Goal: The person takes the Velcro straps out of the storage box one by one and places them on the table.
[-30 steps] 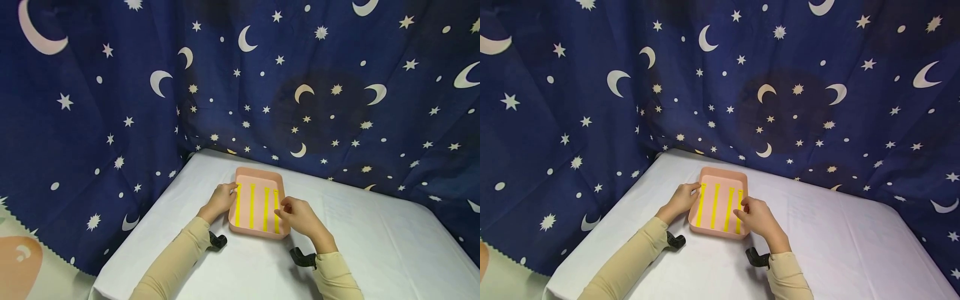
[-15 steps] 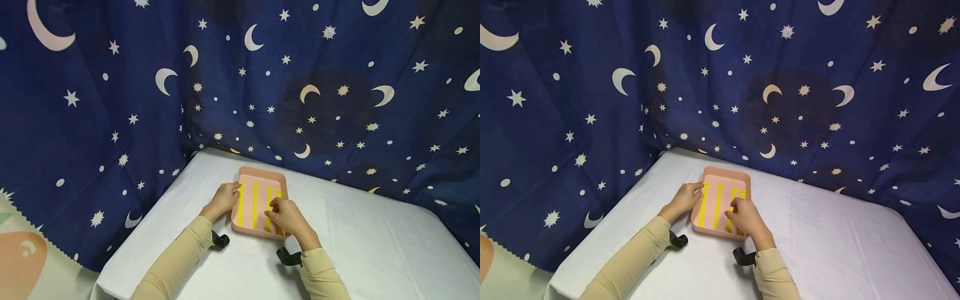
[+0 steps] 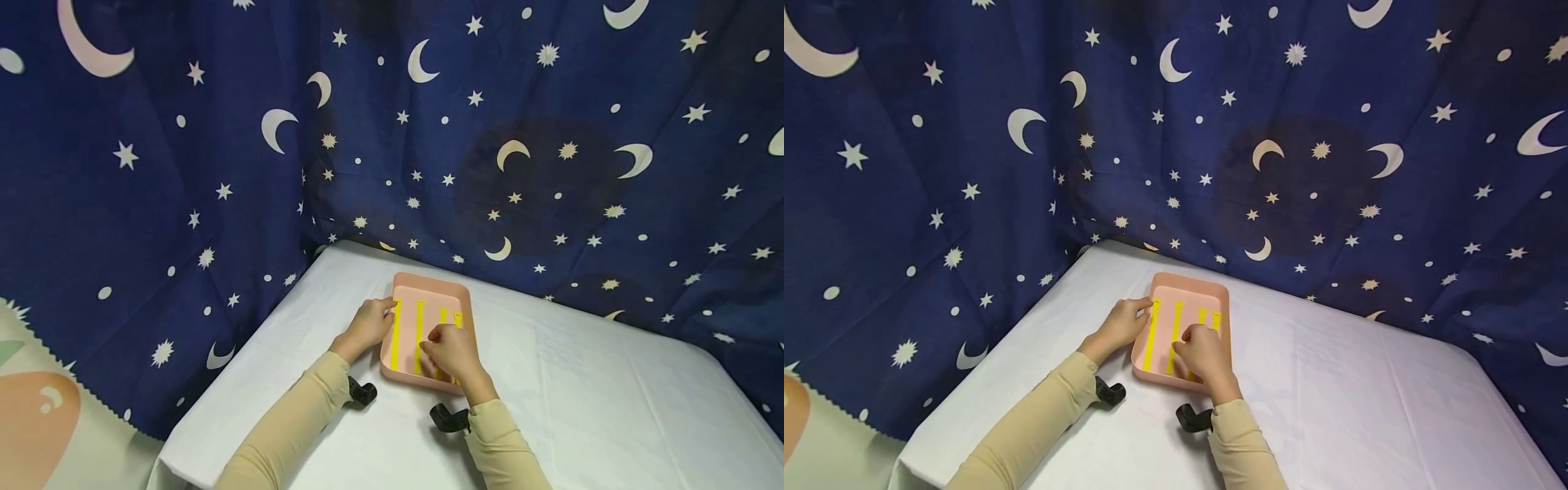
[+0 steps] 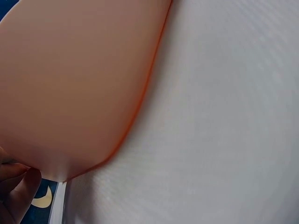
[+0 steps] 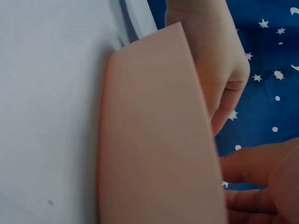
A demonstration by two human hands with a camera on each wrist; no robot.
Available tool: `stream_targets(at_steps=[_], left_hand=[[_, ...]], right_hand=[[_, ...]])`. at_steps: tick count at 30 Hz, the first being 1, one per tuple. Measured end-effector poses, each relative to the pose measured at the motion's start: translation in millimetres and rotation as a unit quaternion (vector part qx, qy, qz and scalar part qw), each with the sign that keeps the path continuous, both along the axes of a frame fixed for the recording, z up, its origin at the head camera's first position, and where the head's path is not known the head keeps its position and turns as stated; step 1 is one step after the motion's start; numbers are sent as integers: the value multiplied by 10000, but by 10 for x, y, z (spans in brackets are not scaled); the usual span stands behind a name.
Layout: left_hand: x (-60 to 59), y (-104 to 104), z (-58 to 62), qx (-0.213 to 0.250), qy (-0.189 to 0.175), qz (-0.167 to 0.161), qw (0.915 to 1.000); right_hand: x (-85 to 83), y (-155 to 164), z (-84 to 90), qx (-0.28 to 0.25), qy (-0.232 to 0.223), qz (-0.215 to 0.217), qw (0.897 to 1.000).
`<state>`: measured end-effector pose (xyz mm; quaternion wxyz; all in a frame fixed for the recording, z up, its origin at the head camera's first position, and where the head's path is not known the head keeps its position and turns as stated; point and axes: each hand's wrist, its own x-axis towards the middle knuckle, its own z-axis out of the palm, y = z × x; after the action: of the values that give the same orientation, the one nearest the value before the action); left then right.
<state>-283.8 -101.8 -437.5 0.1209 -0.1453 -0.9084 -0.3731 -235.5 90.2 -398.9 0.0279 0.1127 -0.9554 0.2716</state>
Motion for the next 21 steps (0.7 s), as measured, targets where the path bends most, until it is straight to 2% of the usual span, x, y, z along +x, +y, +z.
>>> stream_targets(at_steps=[5,13,21], left_hand=[[6,-2,7,33,-72,5,10000],[5,-5,9,116,-92,-8,9999],[13,-14,17,56,-54,-28,10000]], right_hand=[[-8,-38,-42,-61,-351,-179,9992],[-40,-108,-126,-248,-631,-368,9970],[-92,-190,-245,131,-176,-471,9986]])
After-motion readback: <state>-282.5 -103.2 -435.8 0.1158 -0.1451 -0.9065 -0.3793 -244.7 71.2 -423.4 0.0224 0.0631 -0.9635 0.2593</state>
